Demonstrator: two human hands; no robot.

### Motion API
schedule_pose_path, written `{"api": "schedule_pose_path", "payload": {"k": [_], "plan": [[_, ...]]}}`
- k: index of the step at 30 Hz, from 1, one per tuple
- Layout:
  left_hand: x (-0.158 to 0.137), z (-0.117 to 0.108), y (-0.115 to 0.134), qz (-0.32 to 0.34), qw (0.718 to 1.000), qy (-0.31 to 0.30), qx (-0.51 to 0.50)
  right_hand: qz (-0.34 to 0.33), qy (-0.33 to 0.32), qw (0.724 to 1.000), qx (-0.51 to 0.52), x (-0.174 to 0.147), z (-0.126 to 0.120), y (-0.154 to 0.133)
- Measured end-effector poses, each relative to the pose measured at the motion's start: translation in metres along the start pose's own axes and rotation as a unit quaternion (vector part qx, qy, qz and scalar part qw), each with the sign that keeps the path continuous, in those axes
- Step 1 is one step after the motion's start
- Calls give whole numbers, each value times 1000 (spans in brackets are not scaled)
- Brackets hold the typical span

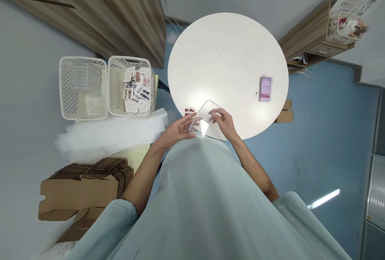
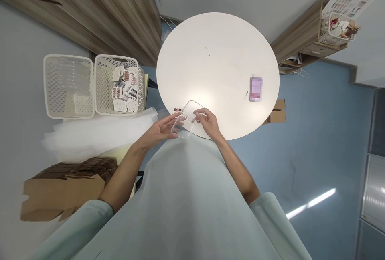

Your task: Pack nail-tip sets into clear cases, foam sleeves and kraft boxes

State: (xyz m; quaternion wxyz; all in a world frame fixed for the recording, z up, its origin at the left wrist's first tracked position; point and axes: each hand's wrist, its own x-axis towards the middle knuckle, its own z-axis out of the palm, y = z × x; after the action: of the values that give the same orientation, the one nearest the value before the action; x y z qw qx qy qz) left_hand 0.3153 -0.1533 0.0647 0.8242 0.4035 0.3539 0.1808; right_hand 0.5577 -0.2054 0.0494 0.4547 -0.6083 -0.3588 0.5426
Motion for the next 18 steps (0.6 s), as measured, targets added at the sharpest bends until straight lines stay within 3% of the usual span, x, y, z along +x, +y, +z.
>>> {"api": "schedule_pose_path", "payload": {"k": [4, 11, 18], "plan": [[0, -1, -5, 5, 1000, 17, 5, 3, -10, 1000, -18, 13, 2, 1], [3, -2, -2, 14, 997, 70, -15, 18, -84, 995, -41, 26, 18, 1], [-22, -26, -13, 4, 981, 181, -62, -5, -107, 989, -100, 59, 34, 27]]}}
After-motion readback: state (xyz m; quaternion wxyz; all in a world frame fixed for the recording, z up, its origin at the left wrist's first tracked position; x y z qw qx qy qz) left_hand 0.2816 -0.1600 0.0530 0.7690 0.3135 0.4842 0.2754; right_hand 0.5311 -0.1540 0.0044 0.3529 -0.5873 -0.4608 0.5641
